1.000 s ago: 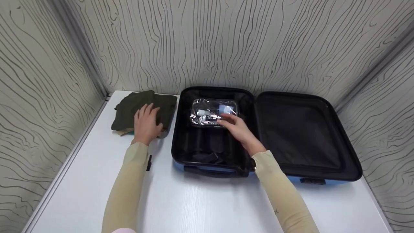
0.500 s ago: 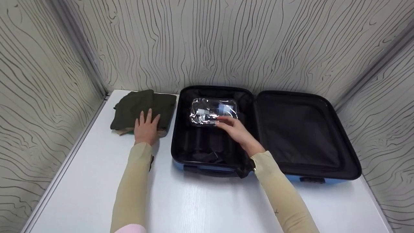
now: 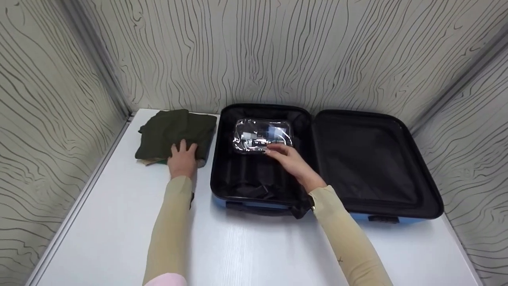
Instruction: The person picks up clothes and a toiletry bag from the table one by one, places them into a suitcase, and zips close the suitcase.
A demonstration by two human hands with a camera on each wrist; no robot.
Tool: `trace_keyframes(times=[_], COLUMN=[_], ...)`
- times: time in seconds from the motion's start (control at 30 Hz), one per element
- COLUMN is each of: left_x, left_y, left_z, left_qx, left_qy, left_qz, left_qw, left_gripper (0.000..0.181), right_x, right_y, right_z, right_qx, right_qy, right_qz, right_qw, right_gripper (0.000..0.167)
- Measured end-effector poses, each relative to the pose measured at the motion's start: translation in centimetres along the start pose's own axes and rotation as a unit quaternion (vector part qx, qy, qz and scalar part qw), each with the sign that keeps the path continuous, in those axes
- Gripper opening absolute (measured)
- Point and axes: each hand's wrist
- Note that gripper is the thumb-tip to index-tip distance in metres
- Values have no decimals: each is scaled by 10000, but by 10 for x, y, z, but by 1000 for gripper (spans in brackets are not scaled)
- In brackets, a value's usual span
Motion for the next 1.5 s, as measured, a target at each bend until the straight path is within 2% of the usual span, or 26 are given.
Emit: trace_keyframes(times=[0.17, 0.5, 0.73, 0.93, 1.13, 1.5], left_x=[2, -1, -7, -19, -31, -55], left_y=[-1, -11, -21, -30, -34, -33], left_z=[-7, -2, -4, -7, -5, -3], left_qx=[-1, -354, -167, 190, 271, 368], left_qy=[-278, -371, -335, -167, -60, 158], left_qz=[86, -35, 334, 493, 589, 258], left_qw=[9996, 9987, 9987, 9985, 9979, 9989], left_gripper=[39, 34, 39, 50, 50, 44], right_x=[-2, -2, 0, 1, 2, -4], right_y=[0, 0, 4, 12, 22, 44], right_z=[0, 1, -2, -5, -6, -6], right_qx=[-42, -30, 4, 72, 55, 78], right_qy=[118, 90, -16, -3, -48, -157], right_qz=[23, 107, 80, 80, 138, 306], right_qw=[9999, 9999, 10000, 9999, 9999, 9994], right_gripper=[47, 51, 44, 47, 49, 44])
Point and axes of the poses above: each hand's wrist, its own x-axis towards the middle knuckle, its own y-axis out of the palm, z = x × y, and after that the axes turned 15 degrees about x, right-handed
